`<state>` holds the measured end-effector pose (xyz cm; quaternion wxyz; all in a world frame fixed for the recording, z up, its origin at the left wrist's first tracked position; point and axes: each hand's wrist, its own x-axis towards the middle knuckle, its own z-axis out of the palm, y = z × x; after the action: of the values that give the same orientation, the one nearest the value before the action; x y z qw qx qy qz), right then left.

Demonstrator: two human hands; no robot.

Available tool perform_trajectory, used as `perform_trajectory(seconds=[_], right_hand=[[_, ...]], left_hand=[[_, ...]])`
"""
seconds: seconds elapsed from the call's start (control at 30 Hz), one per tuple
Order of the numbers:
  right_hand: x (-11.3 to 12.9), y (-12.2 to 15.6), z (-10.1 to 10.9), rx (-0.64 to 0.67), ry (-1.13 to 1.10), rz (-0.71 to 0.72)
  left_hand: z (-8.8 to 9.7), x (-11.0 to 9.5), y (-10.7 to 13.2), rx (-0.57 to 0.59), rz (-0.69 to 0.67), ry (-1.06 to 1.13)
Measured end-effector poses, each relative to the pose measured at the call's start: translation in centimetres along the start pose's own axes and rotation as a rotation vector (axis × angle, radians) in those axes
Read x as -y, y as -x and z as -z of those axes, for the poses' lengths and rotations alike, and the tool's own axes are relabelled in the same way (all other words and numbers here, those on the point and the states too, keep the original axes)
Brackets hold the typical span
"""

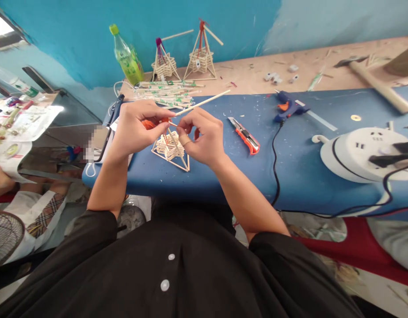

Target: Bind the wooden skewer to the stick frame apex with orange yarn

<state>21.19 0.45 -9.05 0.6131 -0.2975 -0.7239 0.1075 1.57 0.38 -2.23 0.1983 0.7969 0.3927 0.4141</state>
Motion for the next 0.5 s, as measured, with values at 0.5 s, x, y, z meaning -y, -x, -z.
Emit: perform_trajectory(seconds=[0.5], right_hand=[[0.0,-0.8,0.5,0.028,-0.127,-0.146]], left_hand=[[-1.3,0.1,-0.6,-0.129,0.065,0.091]])
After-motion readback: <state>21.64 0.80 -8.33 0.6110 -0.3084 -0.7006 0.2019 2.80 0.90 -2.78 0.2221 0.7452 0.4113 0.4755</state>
